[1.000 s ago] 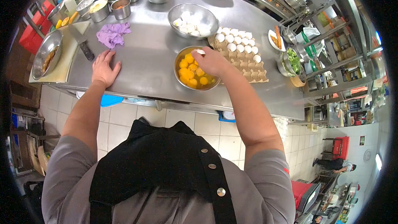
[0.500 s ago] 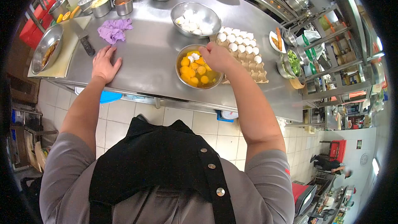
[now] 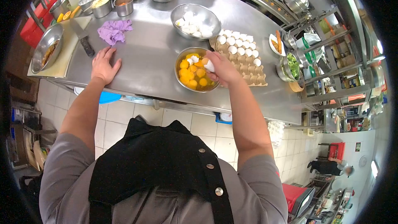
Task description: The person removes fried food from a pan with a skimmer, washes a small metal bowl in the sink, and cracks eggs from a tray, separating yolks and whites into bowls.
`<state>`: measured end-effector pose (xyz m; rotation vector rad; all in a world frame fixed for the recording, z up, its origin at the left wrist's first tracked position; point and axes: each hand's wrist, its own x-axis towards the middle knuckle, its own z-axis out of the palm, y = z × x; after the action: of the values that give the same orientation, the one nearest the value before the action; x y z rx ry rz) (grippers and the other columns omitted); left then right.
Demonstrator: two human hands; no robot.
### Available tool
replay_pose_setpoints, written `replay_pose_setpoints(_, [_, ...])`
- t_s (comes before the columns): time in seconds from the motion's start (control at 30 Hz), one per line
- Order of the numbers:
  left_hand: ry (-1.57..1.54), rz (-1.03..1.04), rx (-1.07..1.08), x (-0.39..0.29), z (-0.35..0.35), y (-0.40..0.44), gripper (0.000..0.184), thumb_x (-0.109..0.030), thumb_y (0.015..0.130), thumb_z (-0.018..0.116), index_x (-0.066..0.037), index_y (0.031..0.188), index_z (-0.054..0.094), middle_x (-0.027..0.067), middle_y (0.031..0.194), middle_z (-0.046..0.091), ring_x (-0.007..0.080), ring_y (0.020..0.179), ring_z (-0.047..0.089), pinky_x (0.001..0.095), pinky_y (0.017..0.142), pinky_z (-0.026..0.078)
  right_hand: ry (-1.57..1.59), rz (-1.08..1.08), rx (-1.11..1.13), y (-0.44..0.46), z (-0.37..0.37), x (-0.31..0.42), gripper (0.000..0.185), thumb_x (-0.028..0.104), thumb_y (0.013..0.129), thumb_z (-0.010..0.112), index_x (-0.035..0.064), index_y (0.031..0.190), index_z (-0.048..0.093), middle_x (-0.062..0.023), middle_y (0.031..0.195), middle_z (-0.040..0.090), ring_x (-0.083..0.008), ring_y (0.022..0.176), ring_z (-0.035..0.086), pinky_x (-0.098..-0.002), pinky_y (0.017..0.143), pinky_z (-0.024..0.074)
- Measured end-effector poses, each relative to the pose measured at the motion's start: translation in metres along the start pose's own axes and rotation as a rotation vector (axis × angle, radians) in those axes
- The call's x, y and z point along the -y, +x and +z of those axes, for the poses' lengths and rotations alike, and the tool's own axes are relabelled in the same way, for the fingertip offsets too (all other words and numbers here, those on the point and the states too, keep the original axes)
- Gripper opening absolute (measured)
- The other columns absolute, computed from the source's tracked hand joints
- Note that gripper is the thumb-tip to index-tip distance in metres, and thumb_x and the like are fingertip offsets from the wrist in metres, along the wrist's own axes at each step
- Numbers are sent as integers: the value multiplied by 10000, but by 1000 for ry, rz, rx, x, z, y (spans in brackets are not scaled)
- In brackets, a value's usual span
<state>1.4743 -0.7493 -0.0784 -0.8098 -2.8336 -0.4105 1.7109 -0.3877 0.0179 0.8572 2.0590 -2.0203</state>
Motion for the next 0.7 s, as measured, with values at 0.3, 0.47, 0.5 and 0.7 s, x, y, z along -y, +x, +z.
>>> replay_pose_setpoints(0.3, [9, 10, -12, 1, 1, 0, 572, -439, 880, 616, -158, 1373, 557, 91, 1473, 478, 284, 1396, 386, 456, 1151, 300, 357, -120, 263, -10, -5, -5, 214, 280, 1016, 508, 120, 1157, 524, -17, 807, 567, -120, 606, 507, -253, 482, 341])
replay_pose_setpoints(0.47, [20, -16, 8, -1, 0, 0, 579, -451, 877, 612, -163, 1376, 560, 72, 1480, 473, 262, 1403, 375, 434, 1160, 291, 235, -181, 319, -18, -11, 0, 251, 229, 997, 503, 117, 1220, 525, -23, 895, 592, -121, 673, 532, -244, 501, 364])
replay_pose_setpoints(0.5, [15, -9, 2, -1, 0, 0, 575, -445, 878, 615, -160, 1374, 559, 79, 1476, 476, 271, 1399, 380, 444, 1155, 296, 242, -177, 321, -19, -12, 2, 256, 234, 996, 501, 115, 1221, 526, -30, 901, 596, -121, 671, 532, -241, 504, 366])
replay_pose_setpoints(0.7, [-1, 9, -9, 1, 1, -1, 570, -433, 879, 622, -157, 1373, 553, 89, 1468, 482, 289, 1388, 395, 462, 1144, 308, 415, -172, 391, -17, -18, -2, 307, 267, 982, 478, 81, 1213, 559, -130, 953, 651, -139, 616, 517, -247, 481, 369])
